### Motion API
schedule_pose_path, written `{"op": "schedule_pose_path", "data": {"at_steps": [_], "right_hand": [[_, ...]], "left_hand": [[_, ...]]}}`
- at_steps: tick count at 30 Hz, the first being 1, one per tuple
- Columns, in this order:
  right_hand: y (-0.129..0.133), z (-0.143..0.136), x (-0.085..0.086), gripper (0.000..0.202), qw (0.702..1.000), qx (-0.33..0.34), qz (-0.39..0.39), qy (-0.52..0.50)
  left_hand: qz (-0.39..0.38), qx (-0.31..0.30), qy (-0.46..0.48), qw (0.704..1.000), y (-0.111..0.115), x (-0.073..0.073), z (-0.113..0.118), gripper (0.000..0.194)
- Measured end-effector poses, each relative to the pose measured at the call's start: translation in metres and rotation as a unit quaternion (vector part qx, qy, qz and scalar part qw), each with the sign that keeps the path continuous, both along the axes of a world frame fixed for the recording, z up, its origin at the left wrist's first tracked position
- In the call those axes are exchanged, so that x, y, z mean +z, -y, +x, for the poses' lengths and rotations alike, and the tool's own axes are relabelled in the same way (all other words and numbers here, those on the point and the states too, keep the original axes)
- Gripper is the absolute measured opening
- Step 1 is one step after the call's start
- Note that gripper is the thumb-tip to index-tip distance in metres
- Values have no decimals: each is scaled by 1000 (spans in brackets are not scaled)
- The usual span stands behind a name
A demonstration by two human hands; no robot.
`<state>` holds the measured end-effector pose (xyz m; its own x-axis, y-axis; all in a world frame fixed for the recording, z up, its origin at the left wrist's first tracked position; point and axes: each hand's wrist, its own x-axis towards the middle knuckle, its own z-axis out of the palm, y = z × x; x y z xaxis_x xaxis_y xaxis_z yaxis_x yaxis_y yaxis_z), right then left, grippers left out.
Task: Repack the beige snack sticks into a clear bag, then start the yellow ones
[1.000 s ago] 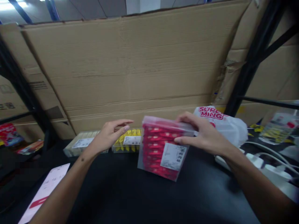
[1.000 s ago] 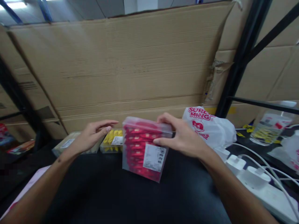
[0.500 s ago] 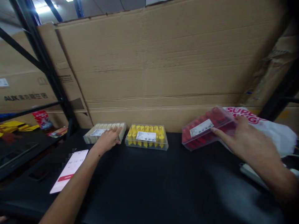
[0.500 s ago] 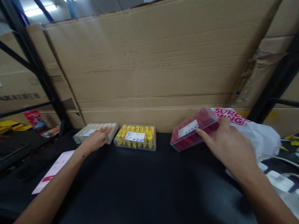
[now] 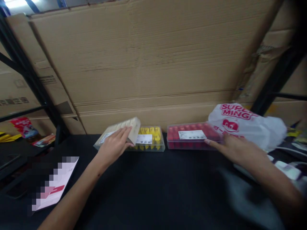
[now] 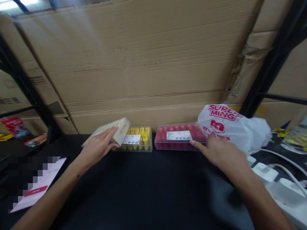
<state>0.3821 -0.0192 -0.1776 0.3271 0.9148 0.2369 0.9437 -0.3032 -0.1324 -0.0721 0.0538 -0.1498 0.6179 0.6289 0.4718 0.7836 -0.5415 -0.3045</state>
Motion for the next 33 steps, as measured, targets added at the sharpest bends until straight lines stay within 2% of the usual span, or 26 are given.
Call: {"op": "schedule_pose_path", "data": {"at_steps": [2,4,5,6,8,10,12,14,16,17,19,22,27,30,33], "right_hand": [[-1,-14,1,59,999,-11,-31,32],[0,-36,5,47,996,-27,38,80],[2,-51,7,41,993,-6,83,82],[3,-66,7,36,990,44,119,55],[5,-99,2,36,970,176,135,-95],[5,-130,-10,36,909,296,101,-277],[3,-155,-24,35,829,333,52,-447],[-2,-173,-37,41,734,304,16,-607],[-5,-181,-44,47,656,267,12,-706],[-6,-182,-46,48,627,256,17,-735],[-7,-180,-46,46,589,246,30,-769],[-6,-173,-44,42,566,237,36,-789],[-8,-168,-43,38,575,230,35,-784],[-11,-166,-46,27,574,226,28,-786],[-12,-163,-49,15,551,223,38,-803]], "left_hand": [[51,-53,-28,997,10,-7,20,70],[89,-106,-36,990,18,-12,34,70],[96,-130,-39,986,21,-13,37,71],[92,-146,-42,984,23,-13,39,75],[75,-142,-47,986,24,-12,38,86],[62,-117,-51,990,23,-12,34,91],[74,-117,-55,989,23,-16,31,86],[105,-152,-63,981,26,-23,33,77],[141,-186,-61,971,32,-31,39,68],[157,-197,-58,966,35,-34,43,64],[180,-212,-48,959,42,-39,50,59],[196,-232,-37,952,47,-40,55,54],[197,-244,-33,949,49,-40,56,48],[200,-256,-36,945,48,-42,57,47],[197,-259,-22,945,49,-40,57,48]]}}
